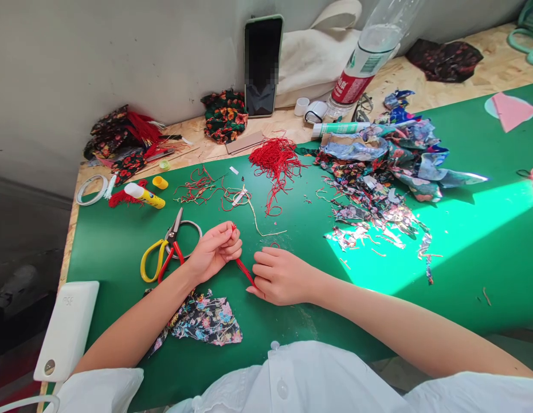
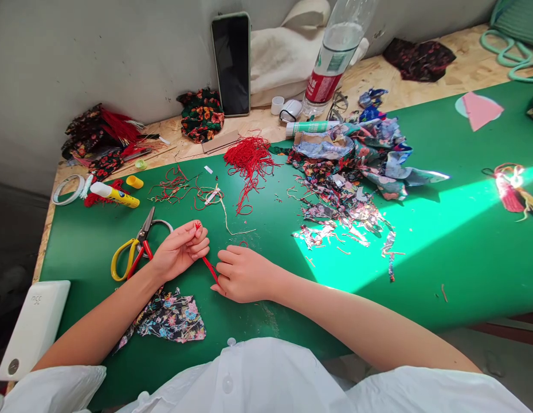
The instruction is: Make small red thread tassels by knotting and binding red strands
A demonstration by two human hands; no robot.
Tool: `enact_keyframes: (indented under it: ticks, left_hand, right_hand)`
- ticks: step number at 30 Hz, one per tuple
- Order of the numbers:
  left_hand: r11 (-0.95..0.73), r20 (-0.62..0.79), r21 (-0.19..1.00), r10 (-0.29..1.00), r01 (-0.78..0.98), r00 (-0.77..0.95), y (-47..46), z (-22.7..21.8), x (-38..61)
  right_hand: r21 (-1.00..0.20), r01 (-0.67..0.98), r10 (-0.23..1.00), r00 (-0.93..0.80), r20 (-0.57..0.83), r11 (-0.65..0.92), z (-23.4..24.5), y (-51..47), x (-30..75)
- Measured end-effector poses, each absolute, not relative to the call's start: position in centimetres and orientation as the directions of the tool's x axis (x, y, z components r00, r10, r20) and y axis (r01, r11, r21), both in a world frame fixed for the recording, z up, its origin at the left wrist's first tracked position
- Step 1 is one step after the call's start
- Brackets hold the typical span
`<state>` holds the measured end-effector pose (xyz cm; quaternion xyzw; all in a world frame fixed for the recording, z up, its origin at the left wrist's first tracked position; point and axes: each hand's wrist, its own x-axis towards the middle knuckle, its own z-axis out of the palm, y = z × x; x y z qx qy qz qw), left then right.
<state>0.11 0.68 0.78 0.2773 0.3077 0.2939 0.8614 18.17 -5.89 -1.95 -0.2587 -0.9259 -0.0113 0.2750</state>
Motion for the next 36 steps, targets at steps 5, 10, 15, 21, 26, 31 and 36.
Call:
enact_keyframes:
  ticks: [5,10,15,21,26,31,36]
  left_hand:
    - [0.674,-0.374,0.67,0.669,-0.312,0.642,0.7,0.6,0.1]
    - [0.68,-0.369,0.668,0.656,-0.303,0.659,0.7,0.6,0.1]
    - [0.685,-0.382,0.671,0.647,-0.283,0.66,0.7,0.6,0.1]
    - [0.682,-0.381,0.678,0.644,-0.273,0.663,0.7,0.5,0.1]
    - [0.673,-0.371,0.69,0.646,-0.268,0.667,0.7,0.4,0.1]
    - [0.666,-0.36,0.697,0.645,-0.265,0.674,0.7,0.3,0.1]
    - [0.649,-0.366,0.72,0.657,-0.247,0.659,0.6,0.2,0.2]
  right_hand:
    - [-0.163,0.446,0.47,-0.767,0.437,0.88,-1.6,-5.6,18.6]
    - [-0.335,0.502,0.598,-0.733,0.323,0.797,0.9,-4.5,20.6]
    - [-0.259,0.726,0.769,-0.625,0.136,0.637,2.2,-3.3,22.7]
    - [-0.182,0.785,0.803,-0.593,0.051,0.592,1.5,-3.3,22.7]
    - [-0.166,0.79,0.804,-0.595,0.024,0.59,1.1,-3.5,22.3]
    - [-0.142,0.805,0.812,-0.584,-0.021,0.576,0.8,-3.7,22.1]
    - [-0.246,0.806,0.841,-0.532,0.1,0.539,1.1,-3.6,22.1]
